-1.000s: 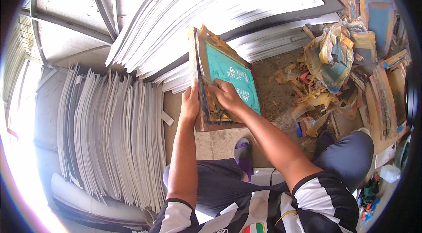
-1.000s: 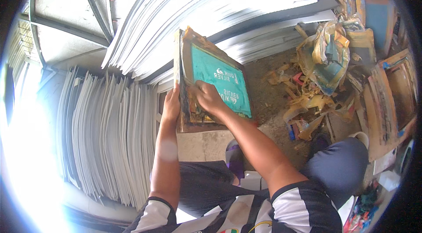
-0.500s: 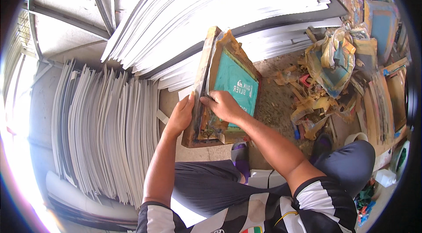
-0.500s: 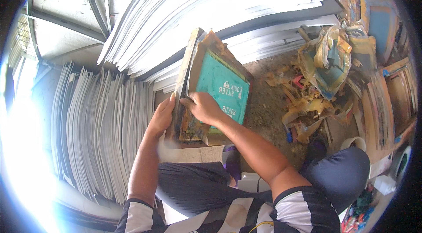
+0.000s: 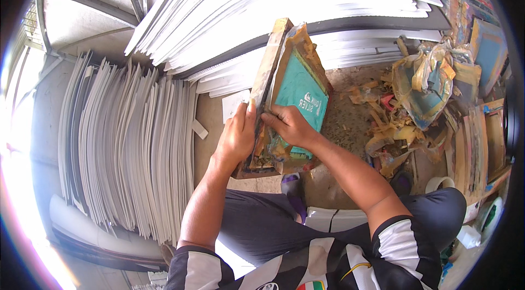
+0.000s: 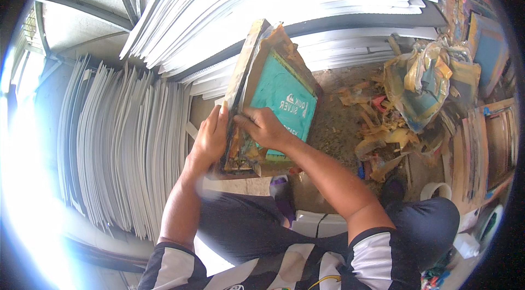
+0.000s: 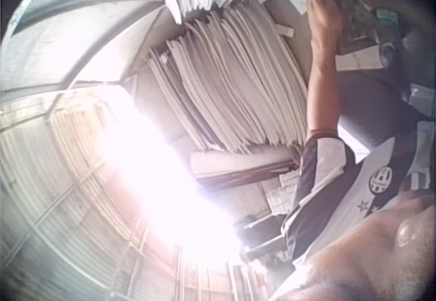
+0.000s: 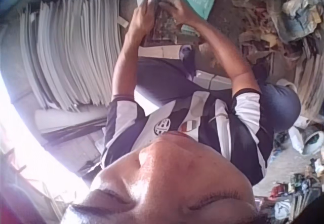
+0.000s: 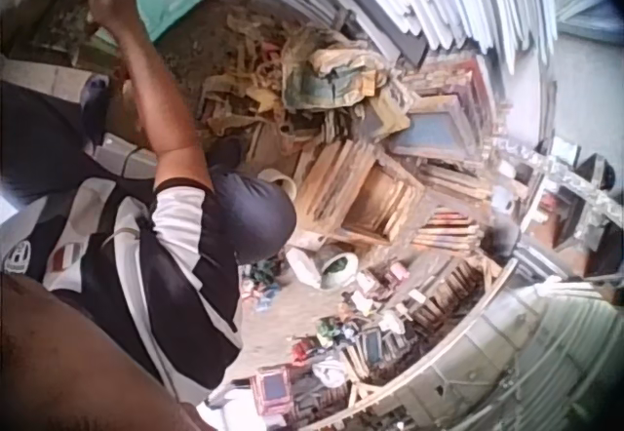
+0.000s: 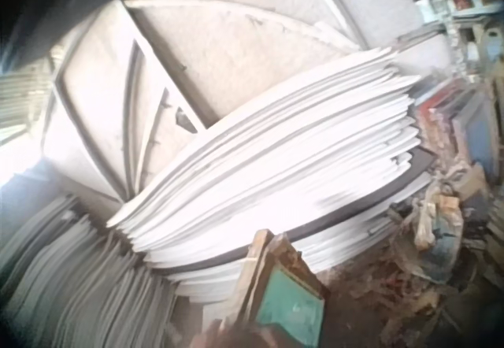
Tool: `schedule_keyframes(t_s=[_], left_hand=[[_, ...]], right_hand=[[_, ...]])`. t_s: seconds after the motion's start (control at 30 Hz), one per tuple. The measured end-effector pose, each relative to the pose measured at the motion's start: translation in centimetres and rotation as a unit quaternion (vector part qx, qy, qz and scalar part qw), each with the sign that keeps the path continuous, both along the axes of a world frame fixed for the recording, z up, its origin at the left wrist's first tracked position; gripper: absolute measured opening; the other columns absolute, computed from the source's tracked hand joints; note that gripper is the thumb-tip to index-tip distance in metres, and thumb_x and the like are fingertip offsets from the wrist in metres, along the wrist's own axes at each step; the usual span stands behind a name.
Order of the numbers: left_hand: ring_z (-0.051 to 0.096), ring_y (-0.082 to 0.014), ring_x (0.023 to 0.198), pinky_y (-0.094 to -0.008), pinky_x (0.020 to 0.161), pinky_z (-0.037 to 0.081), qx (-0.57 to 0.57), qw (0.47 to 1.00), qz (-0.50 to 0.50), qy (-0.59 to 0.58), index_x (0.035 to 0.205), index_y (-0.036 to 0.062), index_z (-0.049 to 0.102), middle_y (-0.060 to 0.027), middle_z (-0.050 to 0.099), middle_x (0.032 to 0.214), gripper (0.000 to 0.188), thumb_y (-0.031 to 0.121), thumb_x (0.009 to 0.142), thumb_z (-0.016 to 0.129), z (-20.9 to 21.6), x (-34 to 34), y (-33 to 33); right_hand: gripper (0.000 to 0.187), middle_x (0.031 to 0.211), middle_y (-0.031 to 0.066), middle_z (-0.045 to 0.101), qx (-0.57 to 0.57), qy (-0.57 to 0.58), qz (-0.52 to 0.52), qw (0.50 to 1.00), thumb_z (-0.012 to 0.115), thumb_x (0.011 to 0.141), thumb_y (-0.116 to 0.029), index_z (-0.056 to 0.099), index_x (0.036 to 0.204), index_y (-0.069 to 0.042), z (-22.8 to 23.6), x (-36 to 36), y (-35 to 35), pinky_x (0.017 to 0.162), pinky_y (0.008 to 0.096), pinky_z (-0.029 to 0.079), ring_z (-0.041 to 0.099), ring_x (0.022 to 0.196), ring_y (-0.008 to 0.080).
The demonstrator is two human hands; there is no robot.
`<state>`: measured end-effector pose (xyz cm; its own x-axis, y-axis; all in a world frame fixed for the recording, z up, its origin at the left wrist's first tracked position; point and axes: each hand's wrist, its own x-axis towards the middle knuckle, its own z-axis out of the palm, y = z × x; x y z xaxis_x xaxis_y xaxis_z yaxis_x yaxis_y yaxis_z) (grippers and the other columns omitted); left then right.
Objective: The person sits on the floor and scrapes a green rectangular board with a blue utility knife. They repeatedly scrape the edges and surface of the board to remove a yellowish residue or adhesive, occasionally turning the board to access different sides.
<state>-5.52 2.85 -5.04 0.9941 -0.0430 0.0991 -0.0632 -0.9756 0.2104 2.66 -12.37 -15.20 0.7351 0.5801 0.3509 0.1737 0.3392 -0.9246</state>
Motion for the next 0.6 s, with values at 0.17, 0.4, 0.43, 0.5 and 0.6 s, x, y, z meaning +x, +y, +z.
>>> schedule_keyframes(t_s=[0.17, 0.4, 0.43, 0.5, 0.6], left_hand=[[0.054, -0.0594, 0.101, -0.0604, 0.078, 0.043, -0.150, 0.974, 0.157, 0.064, 0.107, 0.0007, 0.051, -0.0371, 0.062, 0.095, 0.033, 0.032, 0.112, 0.041, 1.7, 0.6, -1.9], [0.056, -0.0599, 0.097, -0.0612, 0.079, 0.044, -0.152, 0.976, 0.144, 0.050, 0.107, 0.0005, 0.053, -0.0365, 0.063, 0.094, 0.035, 0.033, 0.111, 0.041, 1.2, 0.5, -1.9], [0.056, -0.0598, 0.097, -0.0615, 0.079, 0.044, -0.151, 0.977, 0.140, 0.047, 0.107, 0.0006, 0.053, -0.0364, 0.063, 0.094, 0.035, 0.033, 0.111, 0.041, 1.2, 0.5, -1.7], [0.057, -0.0596, 0.096, -0.0623, 0.079, 0.044, -0.148, 0.980, 0.128, 0.043, 0.107, 0.0008, 0.052, -0.0364, 0.063, 0.093, 0.034, 0.032, 0.111, 0.041, 1.0, 0.6, -1.5], [0.057, -0.0590, 0.096, -0.0638, 0.078, 0.044, -0.126, 0.986, 0.101, 0.028, 0.107, 0.0005, 0.052, -0.0359, 0.064, 0.094, 0.033, 0.031, 0.111, 0.041, 0.9, 0.4, -1.8]], right_hand=[[0.028, 0.084, 0.0222, 0.069, -0.017, -0.003, 0.034, 0.999, 0.063, 0.103, -0.022, 0.066, 0.105, 0.006, 0.0, 0.5, -0.3, 0.070, 0.0374, 0.051, 0.057, 0.078, 0.0102], [0.029, 0.080, 0.0148, 0.066, 0.038, 0.056, 0.032, 0.997, 0.062, 0.104, -0.023, 0.067, 0.106, 0.006, -1.0, -0.1, -0.1, 0.070, 0.0336, 0.049, 0.053, 0.080, 0.0077], [0.029, 0.078, 0.0149, 0.066, 0.027, 0.044, 0.022, 0.998, 0.062, 0.104, -0.023, 0.068, 0.105, 0.006, -1.0, -0.1, -0.1, 0.069, 0.0339, 0.049, 0.053, 0.078, 0.0082], [0.030, 0.075, 0.0152, 0.065, 0.006, 0.021, -0.002, 1.000, 0.062, 0.104, -0.024, 0.068, 0.104, 0.005, -0.6, 0.0, -0.4, 0.068, 0.0344, 0.049, 0.054, 0.075, 0.0091], [0.040, 0.071, 0.0192, 0.066, -0.087, 0.040, -0.044, 0.994, 0.064, 0.103, -0.033, 0.068, 0.098, 0.007, 0.9, -0.5, -0.6, 0.065, 0.0380, 0.051, 0.064, 0.068, 0.0178]])
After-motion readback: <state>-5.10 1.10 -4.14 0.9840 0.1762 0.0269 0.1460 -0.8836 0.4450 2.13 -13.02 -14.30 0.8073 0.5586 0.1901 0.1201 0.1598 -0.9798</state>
